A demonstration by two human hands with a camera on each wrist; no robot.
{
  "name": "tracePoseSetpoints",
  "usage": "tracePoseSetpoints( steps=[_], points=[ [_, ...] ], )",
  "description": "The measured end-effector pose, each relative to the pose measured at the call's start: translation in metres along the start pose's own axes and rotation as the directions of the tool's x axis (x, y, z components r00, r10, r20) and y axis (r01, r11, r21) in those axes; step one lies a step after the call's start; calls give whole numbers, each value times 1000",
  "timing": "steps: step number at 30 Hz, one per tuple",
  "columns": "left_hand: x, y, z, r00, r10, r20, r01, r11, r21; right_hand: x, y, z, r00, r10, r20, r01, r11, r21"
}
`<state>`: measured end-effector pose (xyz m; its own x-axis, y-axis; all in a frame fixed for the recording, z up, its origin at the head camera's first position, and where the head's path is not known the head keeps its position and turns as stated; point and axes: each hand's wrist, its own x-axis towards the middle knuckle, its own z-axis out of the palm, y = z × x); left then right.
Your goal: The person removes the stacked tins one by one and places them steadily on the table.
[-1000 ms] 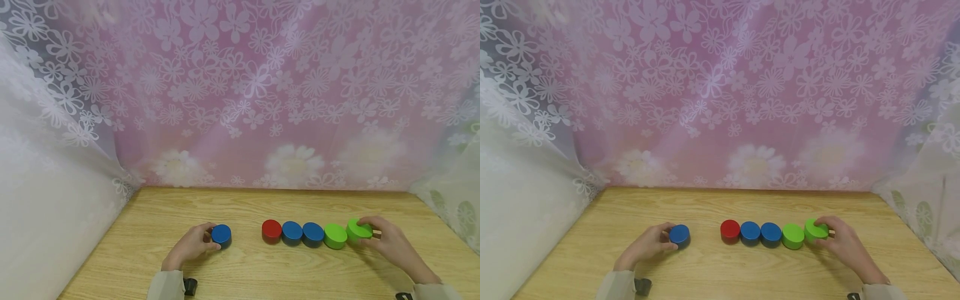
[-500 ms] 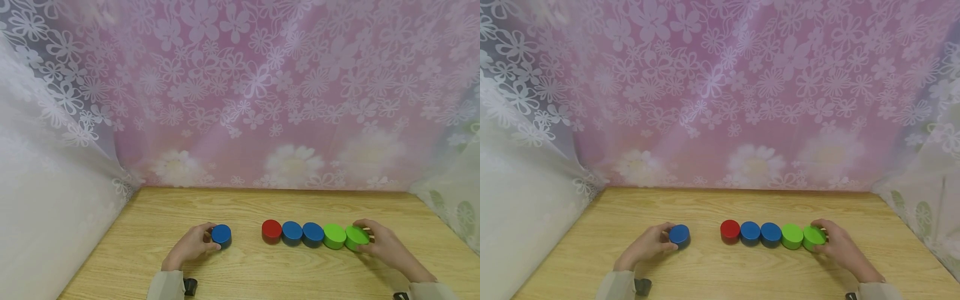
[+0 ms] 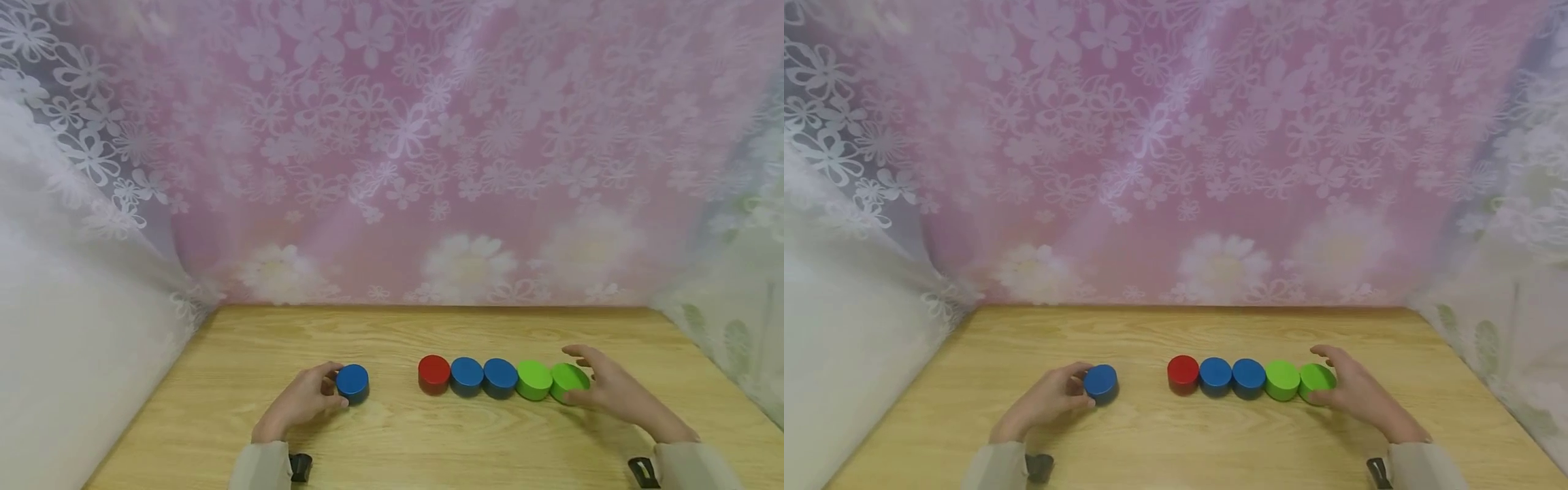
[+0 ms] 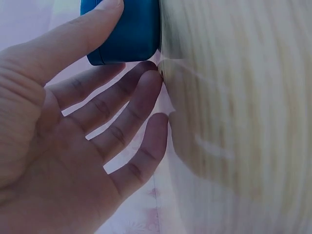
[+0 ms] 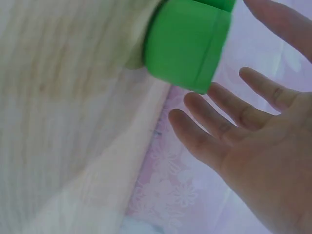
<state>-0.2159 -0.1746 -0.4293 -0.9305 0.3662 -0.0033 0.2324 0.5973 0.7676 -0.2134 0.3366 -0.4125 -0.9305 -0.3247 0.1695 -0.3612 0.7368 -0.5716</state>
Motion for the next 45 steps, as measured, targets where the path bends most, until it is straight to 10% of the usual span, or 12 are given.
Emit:
tracePoseSetpoints(
  steps=[45],
  points=[
    [37,34,35,994,109,7,-109,992,58,3,-20,-4,985,-43,-170,38,999,-38]
  ],
)
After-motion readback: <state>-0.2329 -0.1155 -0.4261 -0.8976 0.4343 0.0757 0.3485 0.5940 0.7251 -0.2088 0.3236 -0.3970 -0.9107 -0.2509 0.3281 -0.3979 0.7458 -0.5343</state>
